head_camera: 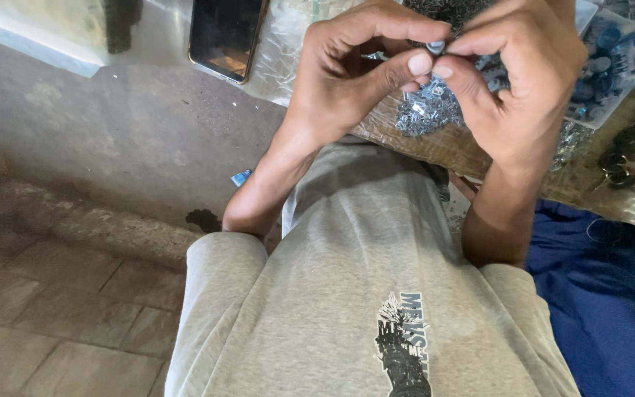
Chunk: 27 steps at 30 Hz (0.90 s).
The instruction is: The person sits at a workbench assembling small metal fittings. They pick a metal body in one hand, insert a blue plastic component into it, press and twist the parts together by hand, then set the assembled fitting aside and repeat with new parts from a compartment tray.
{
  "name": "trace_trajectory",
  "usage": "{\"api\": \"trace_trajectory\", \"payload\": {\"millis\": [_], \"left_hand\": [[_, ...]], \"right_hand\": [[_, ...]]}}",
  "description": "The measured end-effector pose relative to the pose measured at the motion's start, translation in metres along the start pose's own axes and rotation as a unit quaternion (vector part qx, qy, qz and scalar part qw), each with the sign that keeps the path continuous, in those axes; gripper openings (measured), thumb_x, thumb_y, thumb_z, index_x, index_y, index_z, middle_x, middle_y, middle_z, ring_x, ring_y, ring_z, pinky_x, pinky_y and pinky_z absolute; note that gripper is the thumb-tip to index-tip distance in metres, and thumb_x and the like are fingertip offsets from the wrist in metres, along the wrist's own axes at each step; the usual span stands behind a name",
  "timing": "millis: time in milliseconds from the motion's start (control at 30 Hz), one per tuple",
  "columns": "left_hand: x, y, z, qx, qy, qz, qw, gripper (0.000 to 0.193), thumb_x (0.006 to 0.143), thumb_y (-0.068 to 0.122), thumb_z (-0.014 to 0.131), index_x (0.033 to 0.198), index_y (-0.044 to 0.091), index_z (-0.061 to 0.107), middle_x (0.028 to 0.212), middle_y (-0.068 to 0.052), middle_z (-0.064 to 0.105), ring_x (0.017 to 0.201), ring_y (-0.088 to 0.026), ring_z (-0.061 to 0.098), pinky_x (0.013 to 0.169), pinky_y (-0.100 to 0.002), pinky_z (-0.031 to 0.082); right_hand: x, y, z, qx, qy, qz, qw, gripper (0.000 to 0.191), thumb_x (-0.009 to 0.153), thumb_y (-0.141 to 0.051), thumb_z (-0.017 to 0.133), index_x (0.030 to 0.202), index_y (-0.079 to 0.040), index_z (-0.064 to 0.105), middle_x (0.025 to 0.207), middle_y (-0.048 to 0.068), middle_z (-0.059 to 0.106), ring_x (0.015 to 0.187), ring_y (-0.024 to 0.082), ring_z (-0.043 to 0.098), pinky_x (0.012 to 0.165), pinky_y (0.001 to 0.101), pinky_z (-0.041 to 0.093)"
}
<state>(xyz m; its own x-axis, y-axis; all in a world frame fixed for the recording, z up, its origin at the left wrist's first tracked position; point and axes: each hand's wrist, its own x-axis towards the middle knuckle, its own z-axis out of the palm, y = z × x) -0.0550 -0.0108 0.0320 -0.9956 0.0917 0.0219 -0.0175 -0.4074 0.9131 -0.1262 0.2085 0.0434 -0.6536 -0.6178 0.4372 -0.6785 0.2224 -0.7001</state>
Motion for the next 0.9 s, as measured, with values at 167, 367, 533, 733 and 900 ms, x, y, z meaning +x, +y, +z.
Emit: {"api": "trace_trajectory", "payload": {"millis": [167,367,533,733,900], "left_hand": [[0.002,-0.005,-0.001,0.011,-0.002,0.003,1.000,0.017,0.112,-0.001,0.074,0.128,0.002,0.069,0.116,-0.008,0.075,0.094,-0.010,0.073,0.084,-0.023,0.065],[0.003,-0.005,0.000,-0.020,0.011,-0.019,1.000,0.020,0.112,0.000,0.070,0.131,0.002,0.065,0.119,-0.009,0.074,0.100,-0.013,0.076,0.087,-0.027,0.068],[-0.001,-0.002,-0.001,-0.059,0.008,-0.041,0.997,0.020,0.116,0.002,0.067,0.135,0.002,0.063,0.118,-0.009,0.074,0.099,-0.014,0.076,0.087,-0.026,0.066],[-0.005,-0.003,0.003,-0.033,0.017,-0.042,0.998,0.019,0.116,0.002,0.069,0.134,0.001,0.064,0.114,-0.008,0.075,0.096,-0.011,0.074,0.085,-0.024,0.065],[-0.005,-0.001,0.005,0.003,0.027,-0.043,0.999,0.018,0.114,0.002,0.071,0.132,0.001,0.067,0.110,-0.007,0.076,0.092,-0.009,0.073,0.084,-0.023,0.065]], "right_hand": [[0.000,0.003,0.003,0.058,0.022,0.026,0.998,0.013,0.105,-0.007,0.079,0.108,0.002,0.069,0.105,0.010,0.071,0.096,0.021,0.065,0.088,0.0310,0.048],[0.000,-0.009,0.005,0.086,0.039,0.077,0.993,0.008,0.112,-0.005,0.068,0.109,0.002,0.068,0.107,0.012,0.069,0.097,0.022,0.063,0.085,0.0307,0.044],[0.001,-0.016,0.002,-0.019,0.015,0.041,0.999,0.016,0.117,-0.008,0.060,0.104,0.001,0.065,0.101,0.012,0.065,0.098,0.027,0.059,0.095,0.0391,0.043],[0.003,-0.014,-0.002,-0.136,-0.024,-0.037,0.990,0.007,0.110,-0.002,0.067,0.104,0.001,0.066,0.102,0.008,0.065,0.105,0.028,0.054,0.097,0.0420,0.041],[0.001,-0.014,-0.010,-0.171,-0.061,-0.058,0.982,0.002,0.102,0.000,0.067,0.103,0.000,0.065,0.110,0.007,0.066,0.113,0.027,0.054,0.105,0.0418,0.041]]}}
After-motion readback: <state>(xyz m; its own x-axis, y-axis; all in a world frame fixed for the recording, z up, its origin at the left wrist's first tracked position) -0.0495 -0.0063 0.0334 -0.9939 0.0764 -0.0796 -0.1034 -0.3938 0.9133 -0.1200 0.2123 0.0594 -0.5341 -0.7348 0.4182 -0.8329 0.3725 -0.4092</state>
